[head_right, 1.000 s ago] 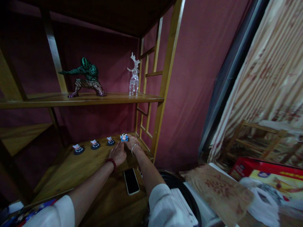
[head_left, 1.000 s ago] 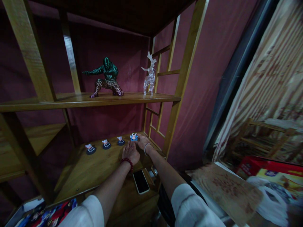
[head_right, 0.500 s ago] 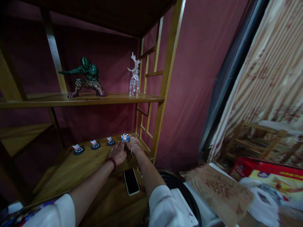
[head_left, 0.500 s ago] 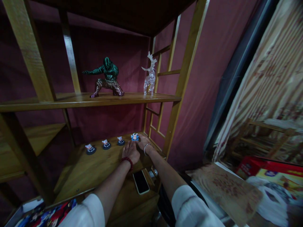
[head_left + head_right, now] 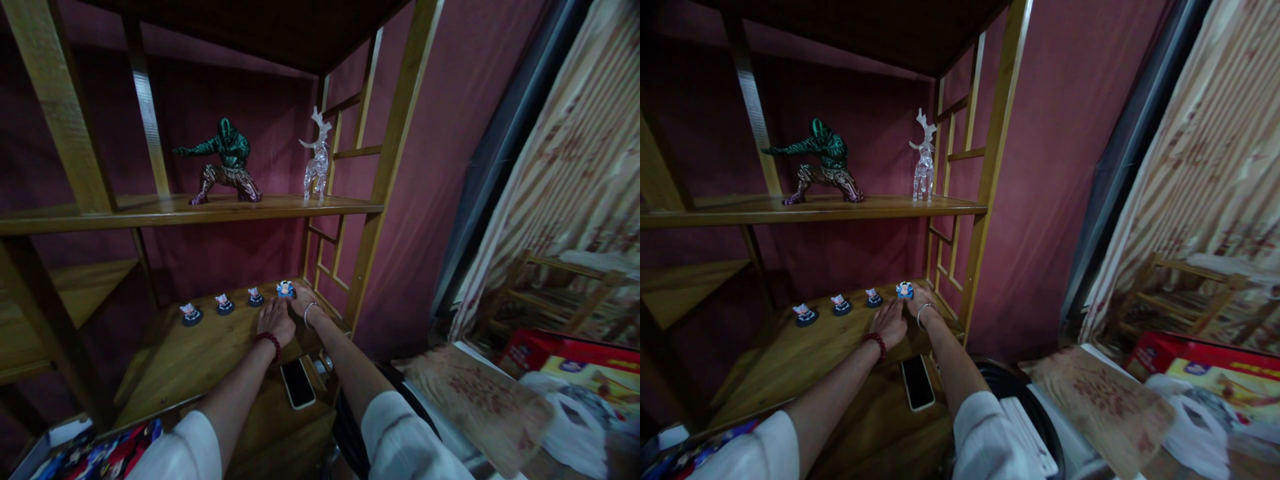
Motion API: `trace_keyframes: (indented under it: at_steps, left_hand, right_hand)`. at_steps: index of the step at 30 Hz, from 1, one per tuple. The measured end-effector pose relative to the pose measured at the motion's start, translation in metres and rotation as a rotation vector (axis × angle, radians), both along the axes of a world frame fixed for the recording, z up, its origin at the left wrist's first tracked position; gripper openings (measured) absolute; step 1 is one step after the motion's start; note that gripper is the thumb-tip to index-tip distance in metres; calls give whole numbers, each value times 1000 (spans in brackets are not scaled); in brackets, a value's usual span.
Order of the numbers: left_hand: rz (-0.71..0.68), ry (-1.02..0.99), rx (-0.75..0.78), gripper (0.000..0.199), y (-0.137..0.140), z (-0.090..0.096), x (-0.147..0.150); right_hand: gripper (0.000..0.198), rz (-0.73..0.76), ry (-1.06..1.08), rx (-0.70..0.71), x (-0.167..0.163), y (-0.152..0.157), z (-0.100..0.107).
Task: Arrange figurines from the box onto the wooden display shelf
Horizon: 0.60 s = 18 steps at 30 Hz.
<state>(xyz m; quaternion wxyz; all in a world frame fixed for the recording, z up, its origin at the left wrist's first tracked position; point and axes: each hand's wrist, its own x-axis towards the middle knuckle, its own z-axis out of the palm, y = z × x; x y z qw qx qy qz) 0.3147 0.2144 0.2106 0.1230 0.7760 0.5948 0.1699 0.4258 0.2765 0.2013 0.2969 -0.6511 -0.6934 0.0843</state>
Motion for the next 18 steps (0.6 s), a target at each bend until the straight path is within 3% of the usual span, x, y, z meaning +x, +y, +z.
trace_keyframes:
  at_steps: [18]
  left_hand:
    - [-12,7,28,52,-3,2,-1]
  right_hand:
    - [37,-29,17,-54,0,-1,1]
